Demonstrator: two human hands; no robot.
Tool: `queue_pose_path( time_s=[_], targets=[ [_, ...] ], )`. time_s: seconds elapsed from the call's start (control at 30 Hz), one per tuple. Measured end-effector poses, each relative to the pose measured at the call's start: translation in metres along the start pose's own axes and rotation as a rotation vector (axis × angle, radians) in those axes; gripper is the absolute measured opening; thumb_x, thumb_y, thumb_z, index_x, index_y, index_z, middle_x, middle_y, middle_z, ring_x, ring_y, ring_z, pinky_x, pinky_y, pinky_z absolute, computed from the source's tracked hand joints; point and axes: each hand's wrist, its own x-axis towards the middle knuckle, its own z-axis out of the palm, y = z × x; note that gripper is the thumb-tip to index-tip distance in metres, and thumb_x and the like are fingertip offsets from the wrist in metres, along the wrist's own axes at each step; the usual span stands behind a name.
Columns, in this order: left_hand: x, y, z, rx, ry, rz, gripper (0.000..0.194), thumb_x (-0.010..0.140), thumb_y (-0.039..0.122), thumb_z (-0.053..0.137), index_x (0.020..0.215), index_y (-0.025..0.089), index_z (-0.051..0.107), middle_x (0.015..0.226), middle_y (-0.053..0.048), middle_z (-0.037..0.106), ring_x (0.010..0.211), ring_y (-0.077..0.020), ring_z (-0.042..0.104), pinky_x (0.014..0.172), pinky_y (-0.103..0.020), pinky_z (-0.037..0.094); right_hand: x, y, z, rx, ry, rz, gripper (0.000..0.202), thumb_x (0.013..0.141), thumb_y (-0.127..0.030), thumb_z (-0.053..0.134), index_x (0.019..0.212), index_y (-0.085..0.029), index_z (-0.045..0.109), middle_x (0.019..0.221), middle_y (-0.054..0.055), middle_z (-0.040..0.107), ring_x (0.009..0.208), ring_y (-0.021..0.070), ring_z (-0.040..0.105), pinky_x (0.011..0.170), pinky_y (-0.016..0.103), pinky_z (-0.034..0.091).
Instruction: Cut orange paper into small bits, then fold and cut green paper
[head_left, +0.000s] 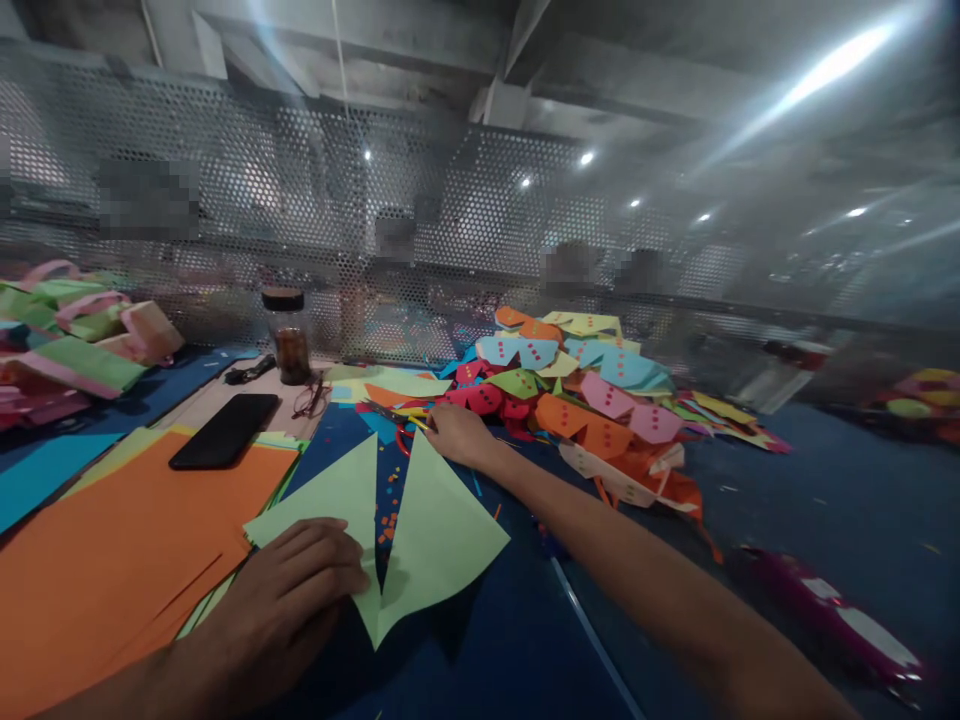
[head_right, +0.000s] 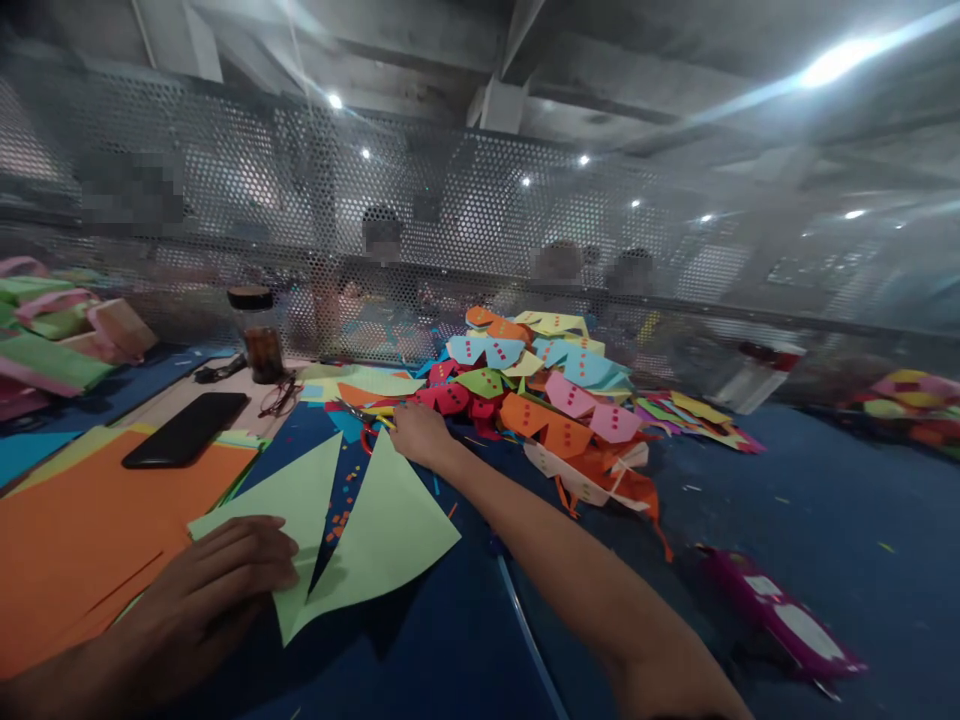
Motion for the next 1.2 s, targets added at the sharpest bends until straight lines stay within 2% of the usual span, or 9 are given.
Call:
queue_pose_path(
  time_s=[0.1,0.2,0.33,0.47,0.57,0.8,1.0,1.2],
  targets=[
    [0.001,0.0,0.0,-0.058,0.019,-0.066,0.031,0.088,0.002,0.046,0.108,0.024,0.056,0.098,-0.004,0.07,0.098,-0.0172,0.064,0.097,-0.035,0.049,0.011,0.002,0.003,-0.047,-0.053,0.008,0.027,0.089,-0.03,0.05,0.104,-0.016,0.068,0.116,0.016,0.065,0.102,0.027,0.06,0.081,0.032,0.045],
    [0.002,-0.002,-0.001,-0.123,0.074,-0.161,0.027,0.089,0.006,0.047,0.105,0.025,0.057,0.098,-0.004,0.069,0.098,-0.0175,0.064,0.09,-0.031,0.052,0.02,0.004,0.003,-0.064,-0.109,0.003,0.03,0.088,-0.033,0.049,0.104,-0.017,0.069,0.113,0.014,0.067,0.1,0.0261,0.061,0.077,0.03,0.045],
    [0.004,-0.005,-0.003,-0.212,0.162,-0.312,0.018,0.091,0.014,0.051,0.101,0.026,0.059,0.094,-0.003,0.07,0.092,-0.017,0.066,0.078,-0.026,0.053,0.03,0.008,-0.002,-0.055,-0.206,-0.025,0.031,0.085,-0.04,0.051,0.092,-0.018,0.073,0.096,0.01,0.072,0.086,0.0229,0.064,0.066,0.027,0.043],
    [0.006,-0.008,-0.005,-0.238,0.185,-0.483,0.007,0.09,0.026,0.057,0.093,0.026,0.063,0.089,-0.001,0.072,0.083,-0.0178,0.068,0.069,-0.023,0.052,0.036,0.008,-0.011,-0.054,-0.299,-0.07,0.028,0.077,-0.041,0.059,0.08,-0.017,0.073,0.081,0.007,0.072,0.072,0.0203,0.062,0.057,0.025,0.039],
    [0.008,-0.009,-0.006,-0.247,0.208,-0.614,0.011,0.087,0.035,0.06,0.086,0.026,0.065,0.086,0.0,0.071,0.079,-0.0186,0.067,0.066,-0.022,0.051,0.038,0.005,-0.016,-0.07,-0.332,-0.083,0.029,0.072,-0.042,0.063,0.08,-0.016,0.073,0.078,0.008,0.071,0.07,0.0209,0.062,0.055,0.025,0.037],
    [0.014,-0.01,-0.009,-0.396,0.265,-0.844,0.022,0.082,0.046,0.062,0.075,0.024,0.064,0.076,0.002,0.066,0.071,-0.017,0.063,0.061,-0.02,0.047,0.042,0.002,-0.019,-0.1,-0.345,-0.085,0.034,0.068,-0.043,0.065,0.087,-0.016,0.072,0.081,0.008,0.072,0.072,0.0217,0.062,0.054,0.025,0.039],
    [0.016,-0.013,-0.009,-0.526,0.3,-0.939,0.028,0.078,0.05,0.064,0.075,0.022,0.066,0.074,0.0,0.064,0.069,-0.0187,0.06,0.058,-0.022,0.046,0.039,0.002,-0.017,-0.086,-0.304,-0.07,0.04,0.068,-0.045,0.067,0.095,-0.016,0.071,0.092,0.011,0.072,0.078,0.0246,0.065,0.058,0.026,0.042],
    [0.016,-0.015,-0.007,-0.593,0.319,-0.947,0.029,0.077,0.05,0.067,0.074,0.021,0.066,0.069,0.001,0.062,0.065,-0.0168,0.057,0.056,-0.021,0.044,0.031,0.005,-0.022,-0.046,-0.174,-0.002,0.036,0.074,-0.031,0.063,0.106,-0.014,0.065,0.106,0.015,0.07,0.092,0.028,0.065,0.066,0.027,0.043]
  ],
)
